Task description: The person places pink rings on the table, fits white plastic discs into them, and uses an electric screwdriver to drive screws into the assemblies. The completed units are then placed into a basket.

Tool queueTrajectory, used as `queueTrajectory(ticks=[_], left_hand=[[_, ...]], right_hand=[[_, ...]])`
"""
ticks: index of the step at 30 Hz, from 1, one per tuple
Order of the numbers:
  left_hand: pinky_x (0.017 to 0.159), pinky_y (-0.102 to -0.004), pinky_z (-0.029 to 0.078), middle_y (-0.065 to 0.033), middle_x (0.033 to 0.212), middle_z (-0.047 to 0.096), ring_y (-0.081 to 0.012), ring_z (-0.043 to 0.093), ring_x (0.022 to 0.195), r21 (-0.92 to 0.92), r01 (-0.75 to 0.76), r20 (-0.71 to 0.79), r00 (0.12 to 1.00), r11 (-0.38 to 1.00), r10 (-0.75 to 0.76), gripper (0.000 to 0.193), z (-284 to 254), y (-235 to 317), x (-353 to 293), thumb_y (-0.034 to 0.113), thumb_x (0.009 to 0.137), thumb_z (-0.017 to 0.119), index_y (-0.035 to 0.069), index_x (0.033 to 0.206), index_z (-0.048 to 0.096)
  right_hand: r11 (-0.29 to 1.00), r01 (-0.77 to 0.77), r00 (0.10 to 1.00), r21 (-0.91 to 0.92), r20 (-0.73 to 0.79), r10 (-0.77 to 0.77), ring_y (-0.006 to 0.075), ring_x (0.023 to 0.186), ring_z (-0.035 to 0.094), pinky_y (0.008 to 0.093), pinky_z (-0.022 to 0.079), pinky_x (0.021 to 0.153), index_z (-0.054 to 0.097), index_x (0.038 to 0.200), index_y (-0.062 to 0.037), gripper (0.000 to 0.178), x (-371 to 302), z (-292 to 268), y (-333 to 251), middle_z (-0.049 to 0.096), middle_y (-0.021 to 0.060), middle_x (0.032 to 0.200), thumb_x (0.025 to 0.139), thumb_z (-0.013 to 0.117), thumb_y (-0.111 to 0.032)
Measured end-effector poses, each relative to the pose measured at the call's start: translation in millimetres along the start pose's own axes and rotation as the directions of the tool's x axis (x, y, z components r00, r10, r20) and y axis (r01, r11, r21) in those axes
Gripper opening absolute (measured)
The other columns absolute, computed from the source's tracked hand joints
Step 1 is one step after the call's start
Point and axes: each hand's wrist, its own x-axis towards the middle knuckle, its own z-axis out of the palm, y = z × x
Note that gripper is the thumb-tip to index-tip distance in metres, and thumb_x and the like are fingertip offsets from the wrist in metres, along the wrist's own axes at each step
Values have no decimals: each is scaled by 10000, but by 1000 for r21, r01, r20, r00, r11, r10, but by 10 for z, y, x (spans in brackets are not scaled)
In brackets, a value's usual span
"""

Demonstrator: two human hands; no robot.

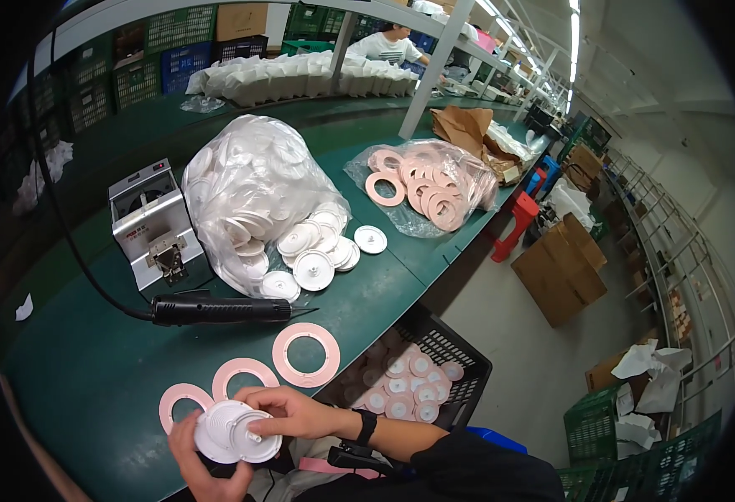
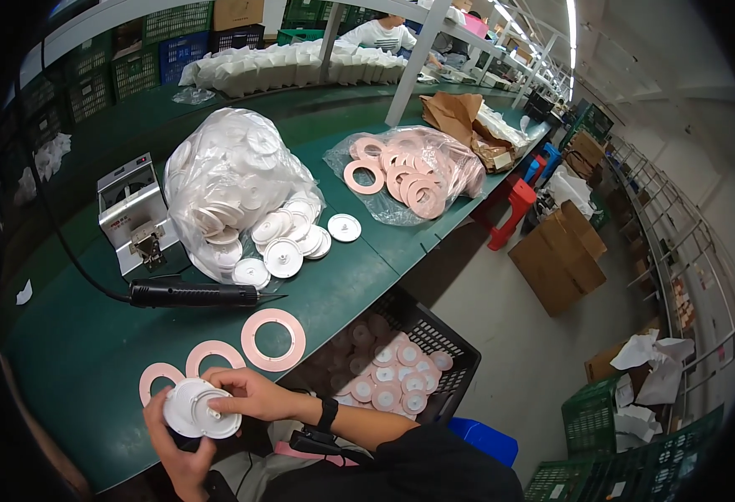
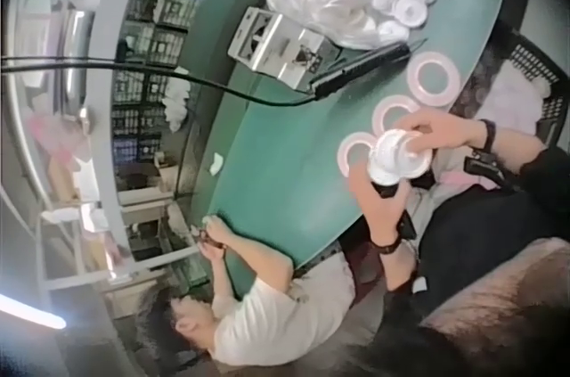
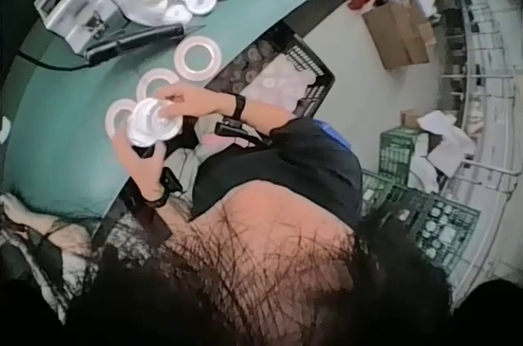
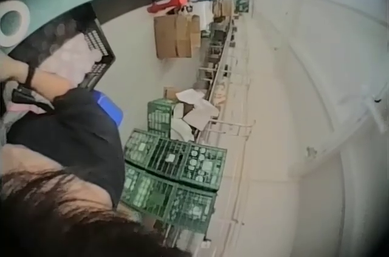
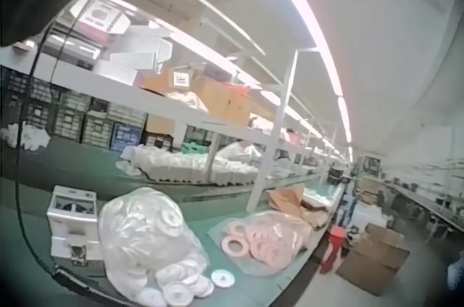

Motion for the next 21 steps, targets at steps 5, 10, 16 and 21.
queueTrajectory(ticks=[5,10,16,21], left_hand=[[1175,-526,312,-204,1422,540,-405,490,1335,245,123,-172,982,962,-81,771,-190,-58,116,184,721,827,22,1419,542],[1110,-499,376,-216,1395,561,-405,523,1277,374,25,-134,991,927,27,730,-346,-180,205,205,736,811,-13,1382,549],[1163,-598,284,-198,1420,549,-389,482,1350,515,114,-126,990,850,-57,794,-198,-168,153,339,769,818,-1,1419,513],[1195,-620,238,-138,1444,547,-358,462,1386,509,168,-162,982,844,-98,770,-217,-105,57,389,814,807,20,1430,528]], right_hand=[[991,-133,966,21,-220,135,114,1122,611,299,555,911,629,1299,14,322,22,52,-16,589,72,1366,1025,677,-145],[993,-121,974,-13,-197,116,98,1075,636,277,528,918,588,1397,15,437,-37,29,-89,677,30,1224,1005,677,-155],[978,-79,937,191,-322,138,418,826,758,450,648,513,424,1412,110,595,-115,97,-103,675,324,1154,935,606,-195],[991,-53,946,125,-312,90,383,761,753,426,638,490,444,1375,108,577,-100,216,-126,689,302,1072,942,608,-237]])
